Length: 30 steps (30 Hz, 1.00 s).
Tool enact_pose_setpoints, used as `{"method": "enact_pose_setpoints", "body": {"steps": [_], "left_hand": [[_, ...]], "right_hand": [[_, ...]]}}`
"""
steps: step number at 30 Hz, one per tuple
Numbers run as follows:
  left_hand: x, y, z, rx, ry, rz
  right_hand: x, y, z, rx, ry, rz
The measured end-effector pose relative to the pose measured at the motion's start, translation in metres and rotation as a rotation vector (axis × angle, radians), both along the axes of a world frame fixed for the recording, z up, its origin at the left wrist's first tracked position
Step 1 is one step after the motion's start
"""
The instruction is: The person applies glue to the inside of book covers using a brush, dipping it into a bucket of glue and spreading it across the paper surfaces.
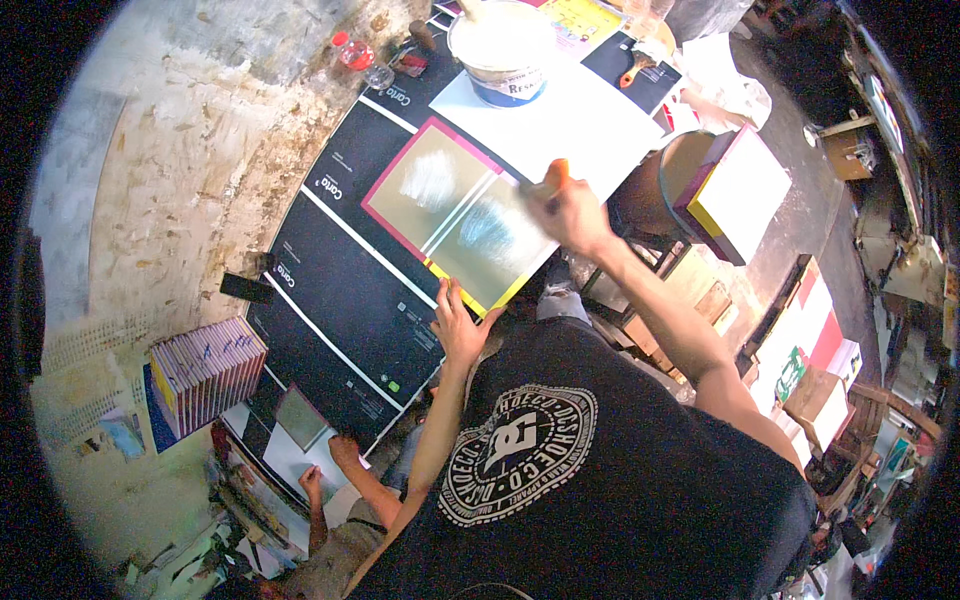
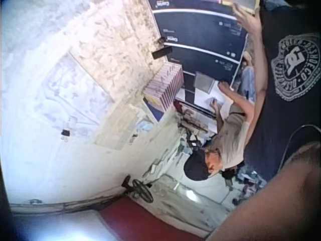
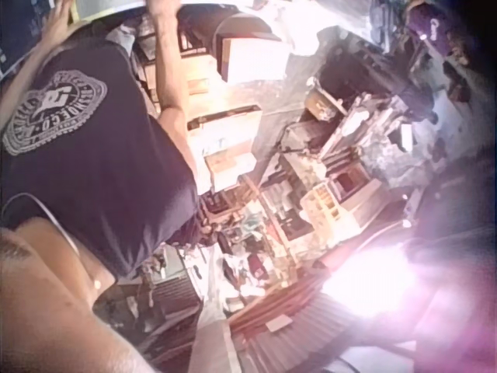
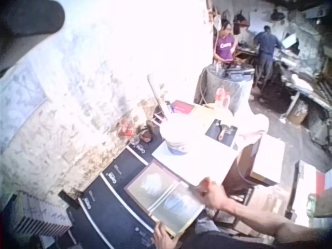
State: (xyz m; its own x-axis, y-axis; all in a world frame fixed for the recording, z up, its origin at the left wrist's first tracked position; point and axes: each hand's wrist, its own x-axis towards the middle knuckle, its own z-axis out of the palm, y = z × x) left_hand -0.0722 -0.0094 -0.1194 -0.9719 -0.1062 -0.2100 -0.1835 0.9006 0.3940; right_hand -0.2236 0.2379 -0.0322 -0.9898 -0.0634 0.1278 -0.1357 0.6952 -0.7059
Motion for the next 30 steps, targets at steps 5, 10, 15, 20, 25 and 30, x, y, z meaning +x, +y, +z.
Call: {"method": "enact_pose_setpoints", "body": {"steps": [5, 10, 15, 20, 25, 30], "left_hand": [[0.0, -0.001, -0.003, 0.028, 0.023, -0.029], [0.004, 0.004, -0.01, 0.038, 0.061, -0.04], [0.0, 0.005, -0.013, 0.088, 0.095, -0.035], [0.005, 0.0, -0.011, 0.038, 0.023, 0.015], [0.002, -0.001, -0.011, 0.079, 0.02, -0.021], [-0.002, 0.002, 0.0, 0.037, -0.032, -0.015]], "right_hand": [[-0.046, -0.031, -0.055, 0.267, -0.014, 0.542], [-0.108, -0.063, -0.032, 0.252, 0.425, 0.494], [-0.116, -0.092, -0.067, 0.254, 0.451, 0.895], [-0.076, -0.1, -0.04, 0.374, -0.09, 1.191], [-0.167, -0.107, -0.05, 0.47, 0.21, 0.698], [-0.169, -0.131, -0.05, 0.197, 0.564, 0.81]]}}
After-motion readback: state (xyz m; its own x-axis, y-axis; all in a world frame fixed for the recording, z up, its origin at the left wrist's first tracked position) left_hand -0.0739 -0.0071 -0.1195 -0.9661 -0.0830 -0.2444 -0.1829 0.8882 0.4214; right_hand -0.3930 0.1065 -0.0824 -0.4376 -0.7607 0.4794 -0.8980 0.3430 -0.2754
